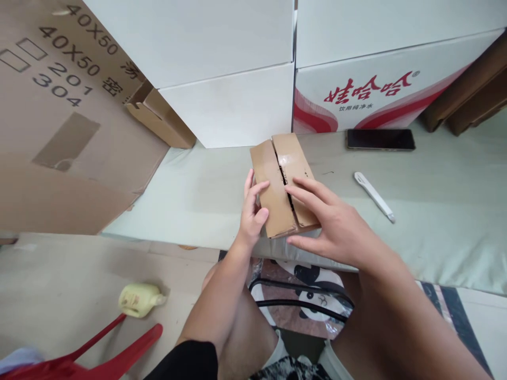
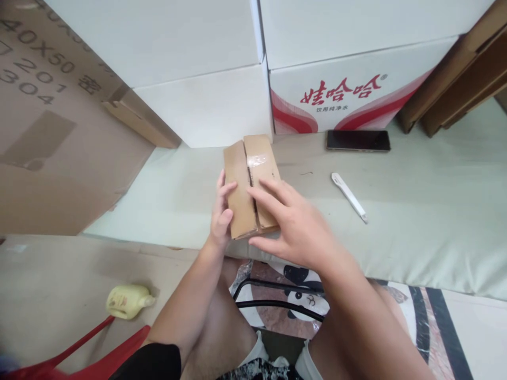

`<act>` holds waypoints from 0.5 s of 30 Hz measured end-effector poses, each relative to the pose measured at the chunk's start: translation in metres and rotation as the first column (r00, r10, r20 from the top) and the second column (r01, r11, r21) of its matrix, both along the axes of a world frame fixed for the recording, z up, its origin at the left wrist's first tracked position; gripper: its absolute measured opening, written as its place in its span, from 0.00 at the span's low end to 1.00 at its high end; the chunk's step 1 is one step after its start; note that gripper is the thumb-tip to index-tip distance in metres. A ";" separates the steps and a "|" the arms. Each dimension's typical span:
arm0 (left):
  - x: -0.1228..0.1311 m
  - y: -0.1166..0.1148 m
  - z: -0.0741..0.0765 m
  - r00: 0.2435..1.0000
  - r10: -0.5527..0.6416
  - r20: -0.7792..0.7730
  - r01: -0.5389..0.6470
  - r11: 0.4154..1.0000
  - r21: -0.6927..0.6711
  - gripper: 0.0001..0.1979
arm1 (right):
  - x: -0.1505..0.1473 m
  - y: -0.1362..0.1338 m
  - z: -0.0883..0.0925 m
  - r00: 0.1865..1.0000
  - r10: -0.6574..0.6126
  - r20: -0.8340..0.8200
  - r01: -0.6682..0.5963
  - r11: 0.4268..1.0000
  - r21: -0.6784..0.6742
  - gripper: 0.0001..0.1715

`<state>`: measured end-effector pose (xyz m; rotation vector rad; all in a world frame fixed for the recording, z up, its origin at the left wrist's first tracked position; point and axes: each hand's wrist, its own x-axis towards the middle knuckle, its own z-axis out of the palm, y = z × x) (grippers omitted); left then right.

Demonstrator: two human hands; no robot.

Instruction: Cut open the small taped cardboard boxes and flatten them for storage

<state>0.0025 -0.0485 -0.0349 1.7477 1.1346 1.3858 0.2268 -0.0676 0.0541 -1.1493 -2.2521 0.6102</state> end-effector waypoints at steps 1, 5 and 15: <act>-0.001 0.001 0.001 1.000 0.015 0.016 -0.015 1.000 -0.004 0.34 | 0.000 0.000 -0.001 1.000 -0.007 -0.016 0.007 1.000 -0.003 0.43; 0.000 0.003 0.002 0.997 0.074 0.025 -0.075 0.997 0.019 0.33 | 0.000 0.001 -0.003 0.990 -0.097 -0.103 0.098 0.995 0.007 0.35; 0.011 0.002 0.000 0.998 0.054 0.037 -0.055 0.998 0.016 0.28 | 0.008 -0.001 0.000 0.997 0.027 0.075 -0.023 0.999 -0.046 0.48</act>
